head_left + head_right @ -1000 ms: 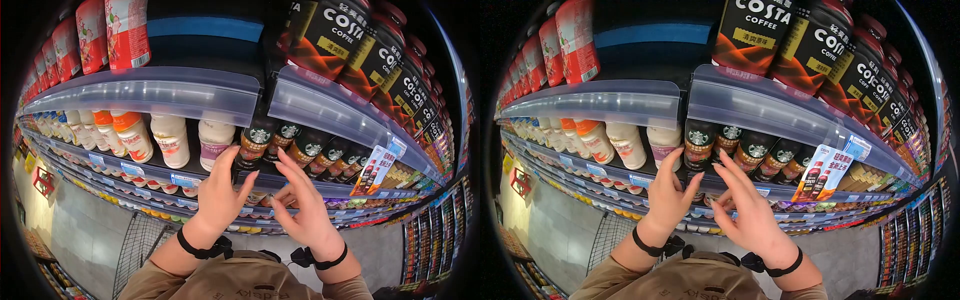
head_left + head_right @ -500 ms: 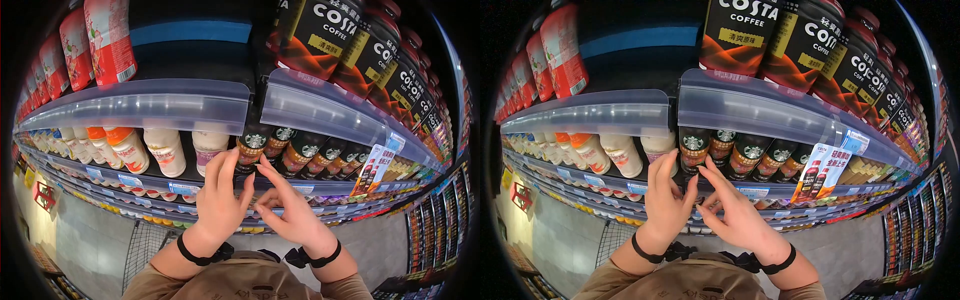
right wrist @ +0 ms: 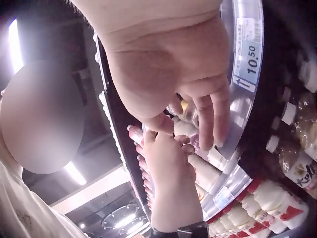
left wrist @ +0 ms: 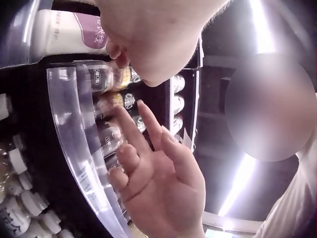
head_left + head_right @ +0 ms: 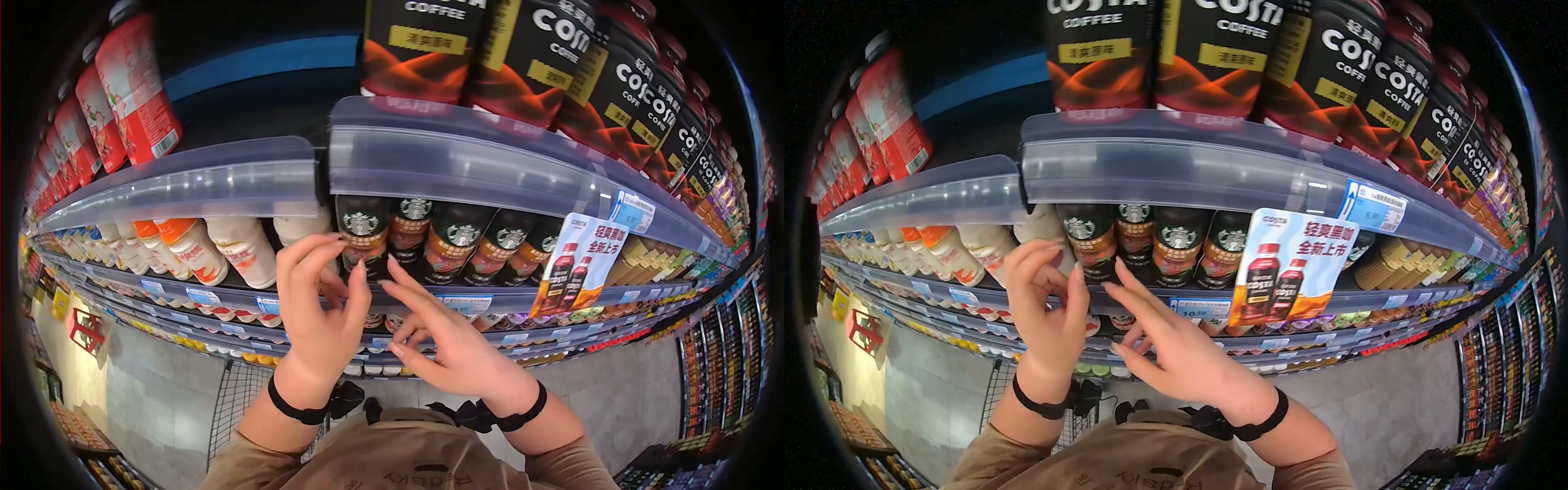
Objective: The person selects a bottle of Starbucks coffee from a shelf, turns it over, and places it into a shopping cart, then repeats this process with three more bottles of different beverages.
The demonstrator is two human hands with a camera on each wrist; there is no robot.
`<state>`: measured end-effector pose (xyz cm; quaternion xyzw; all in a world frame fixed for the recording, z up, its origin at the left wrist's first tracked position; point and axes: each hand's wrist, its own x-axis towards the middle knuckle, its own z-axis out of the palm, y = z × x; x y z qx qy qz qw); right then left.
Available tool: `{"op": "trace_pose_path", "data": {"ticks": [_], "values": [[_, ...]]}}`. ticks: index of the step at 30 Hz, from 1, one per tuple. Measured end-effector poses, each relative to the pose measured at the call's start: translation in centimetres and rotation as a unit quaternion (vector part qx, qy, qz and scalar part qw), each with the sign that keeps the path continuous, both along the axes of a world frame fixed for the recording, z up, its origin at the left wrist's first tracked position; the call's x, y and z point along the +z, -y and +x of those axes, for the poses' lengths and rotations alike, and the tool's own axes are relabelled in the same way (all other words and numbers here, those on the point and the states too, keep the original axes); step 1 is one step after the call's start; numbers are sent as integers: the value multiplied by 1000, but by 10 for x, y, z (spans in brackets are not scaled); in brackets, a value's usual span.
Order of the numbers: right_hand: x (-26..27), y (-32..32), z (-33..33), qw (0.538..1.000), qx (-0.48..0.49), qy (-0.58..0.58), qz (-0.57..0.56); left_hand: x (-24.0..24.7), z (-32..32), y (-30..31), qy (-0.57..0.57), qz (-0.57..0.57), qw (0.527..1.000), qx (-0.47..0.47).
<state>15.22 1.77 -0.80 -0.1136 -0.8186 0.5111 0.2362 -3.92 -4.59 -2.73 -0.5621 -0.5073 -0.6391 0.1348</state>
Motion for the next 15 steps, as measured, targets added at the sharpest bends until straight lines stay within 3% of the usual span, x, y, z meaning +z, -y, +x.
{"op": "trace_pose_path", "data": {"ticks": [3, 6, 7, 8, 11, 15], "values": [[-6, -7, 33, 996, -13, -65, 61, -10, 9, 4, -7, -5, 1000, -7], [-33, -19, 87, 968, -172, -107, 146, -9, 31, 9, -53, -42, 997, -48], [-40, -15, 99, 949, -234, -211, -11, -7, 40, 12, -79, -84, 991, -72], [-42, -22, 108, 911, -292, -290, -32, -7, 54, 11, -29, -123, 989, -80], [-38, -56, 158, 869, -376, -301, 111, -1, 82, -3, 59, -186, 980, -44], [-21, -74, 181, 879, -411, -238, 26, -11, 93, -21, 86, -185, 979, -15]]}}
